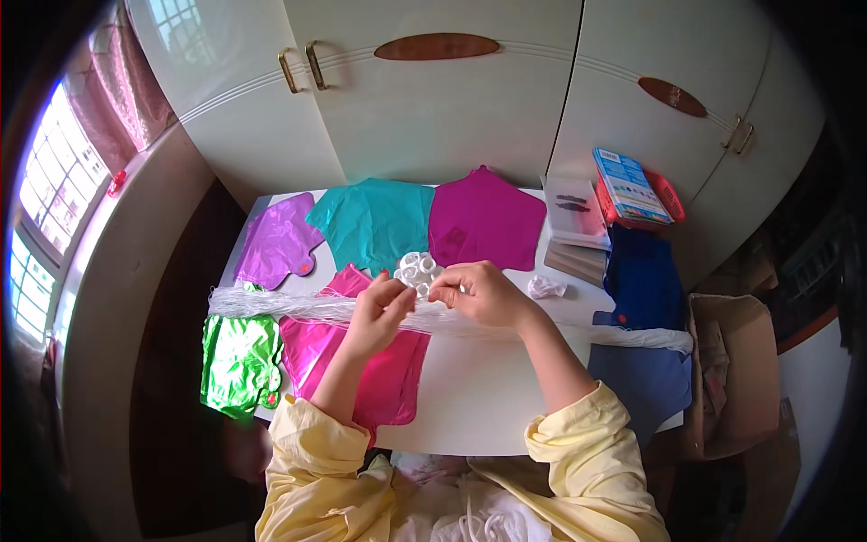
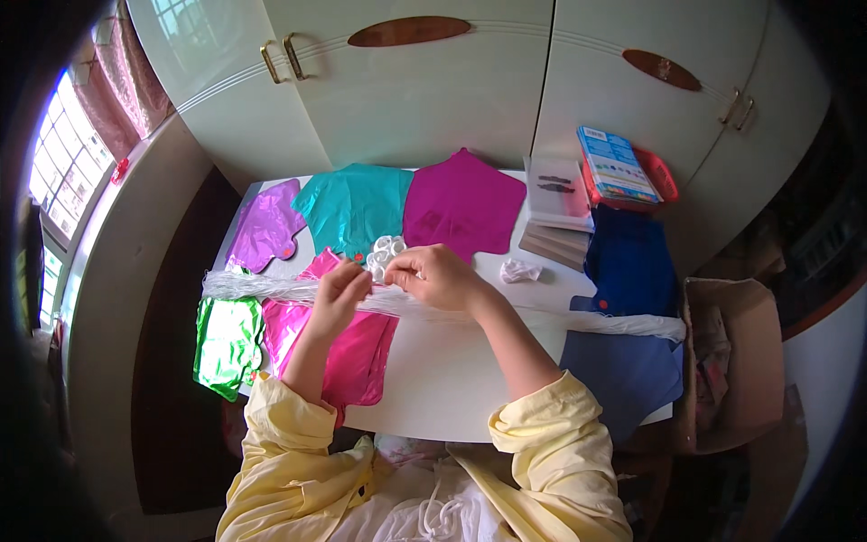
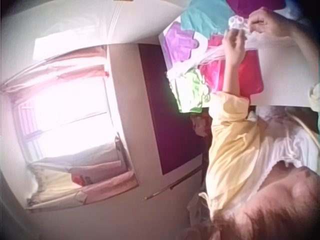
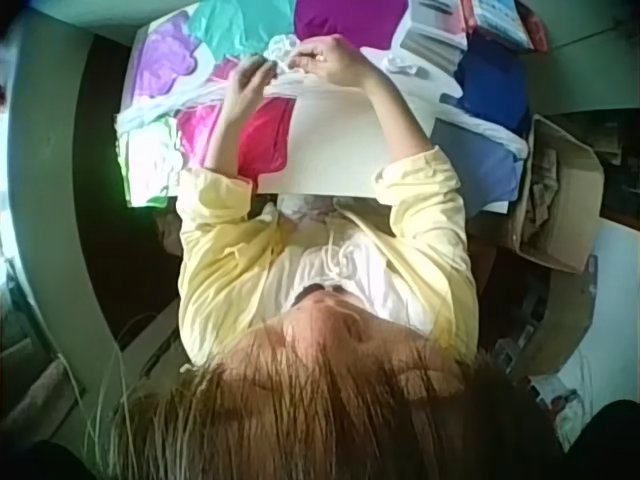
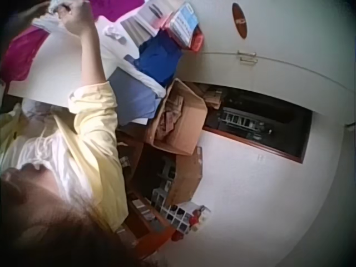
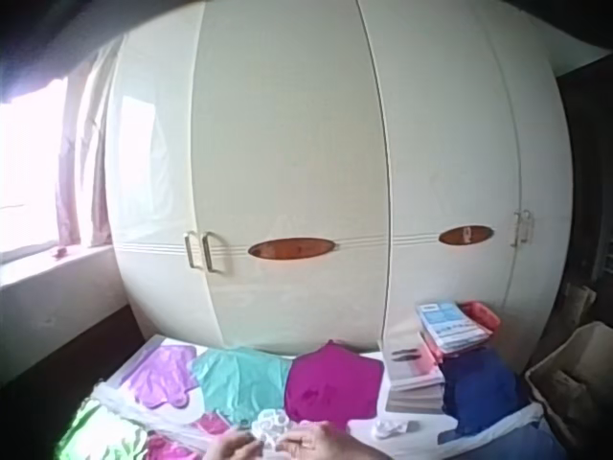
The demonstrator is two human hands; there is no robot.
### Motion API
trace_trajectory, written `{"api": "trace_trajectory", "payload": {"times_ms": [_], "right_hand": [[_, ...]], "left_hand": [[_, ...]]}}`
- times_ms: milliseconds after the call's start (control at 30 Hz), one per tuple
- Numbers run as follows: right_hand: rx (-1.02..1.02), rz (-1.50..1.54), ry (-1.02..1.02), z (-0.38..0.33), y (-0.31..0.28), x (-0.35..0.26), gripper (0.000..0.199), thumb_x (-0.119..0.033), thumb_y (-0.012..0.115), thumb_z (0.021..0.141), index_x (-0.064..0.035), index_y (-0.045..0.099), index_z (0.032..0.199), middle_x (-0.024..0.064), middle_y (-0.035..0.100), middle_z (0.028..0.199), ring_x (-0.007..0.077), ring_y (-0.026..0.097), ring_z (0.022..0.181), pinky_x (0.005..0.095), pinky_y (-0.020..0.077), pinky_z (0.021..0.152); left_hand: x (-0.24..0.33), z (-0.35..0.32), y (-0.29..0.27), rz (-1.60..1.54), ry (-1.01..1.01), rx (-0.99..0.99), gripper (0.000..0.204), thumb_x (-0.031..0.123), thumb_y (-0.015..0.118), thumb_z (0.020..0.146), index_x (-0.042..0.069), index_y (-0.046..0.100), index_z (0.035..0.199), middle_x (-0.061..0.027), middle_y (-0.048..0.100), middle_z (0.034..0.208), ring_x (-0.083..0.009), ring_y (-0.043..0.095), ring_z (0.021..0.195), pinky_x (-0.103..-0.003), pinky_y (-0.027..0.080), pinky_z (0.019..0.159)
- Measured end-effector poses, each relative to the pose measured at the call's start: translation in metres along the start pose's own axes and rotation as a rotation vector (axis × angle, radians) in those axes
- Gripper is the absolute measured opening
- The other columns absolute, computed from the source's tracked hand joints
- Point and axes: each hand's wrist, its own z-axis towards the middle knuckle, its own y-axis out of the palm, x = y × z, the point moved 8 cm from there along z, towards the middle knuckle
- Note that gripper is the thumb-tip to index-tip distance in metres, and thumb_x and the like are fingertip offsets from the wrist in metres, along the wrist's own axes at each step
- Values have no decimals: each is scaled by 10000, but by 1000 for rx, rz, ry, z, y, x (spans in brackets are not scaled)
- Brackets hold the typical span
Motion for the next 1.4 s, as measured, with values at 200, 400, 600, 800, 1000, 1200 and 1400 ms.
{"api": "trace_trajectory", "payload": {"times_ms": [200,400,600,800,1000,1200,1400], "right_hand": [[-162,-107,152,0,16,18,169,-174,567,842,-24,646,851,80,637,733,145,596,638,288,455,591],[-43,6,95,0,5,4,162,-161,560,857,-25,648,855,72,624,703,125,565,594,276,444,564],[-15,-73,80,3,8,19,132,-131,580,841,-17,646,836,80,625,717,135,572,612,276,442,569],[-21,-105,-29,1,5,-8,132,-139,589,829,-19,643,837,89,630,740,165,593,654,291,449,588],[10,-150,14,1,8,12,133,-142,594,828,-17,641,836,96,631,741,183,604,664,300,453,592],[21,-126,-11,2,1,-2,138,-153,591,821,-24,638,836,90,631,741,206,605,667,319,460,600],[44,-355,-176,2,15,2,113,-146,599,804,-36,625,816,77,622,721,256,604,689,345,454,637]], "left_hand": [[-7,2,-6,-1390,-47,30,255,114,495,856,13,561,1081,-50,563,1010,-110,435,826,-273,361,750],[5,3,-2,385,92,84,176,162,547,858,16,619,925,-78,542,786,-172,435,797,-296,367,735],[-17,2,-1,-1100,-85,-31,200,160,504,869,3,623,836,-57,564,840,-162,463,794,-291,356,719],[-10,1,-1,206,-73,25,174,115,482,874,2,614,886,-60,561,1002,-145,480,823,-271,322,802],[0,3,9,-1016,-114,16,201,152,493,874,-27,565,932,-78,571,829,-144,492,816,-269,354,769],[-10,0,10,143,-27,-125,210,147,451,897,-26,567,867,-42,548,871,-138,489,790,-292,380,747],[1,2,6,-1035,-83,-13,225,168,474,895,-34,534,974,-55,528,881,-118,482,874,-249,363,764]]}}
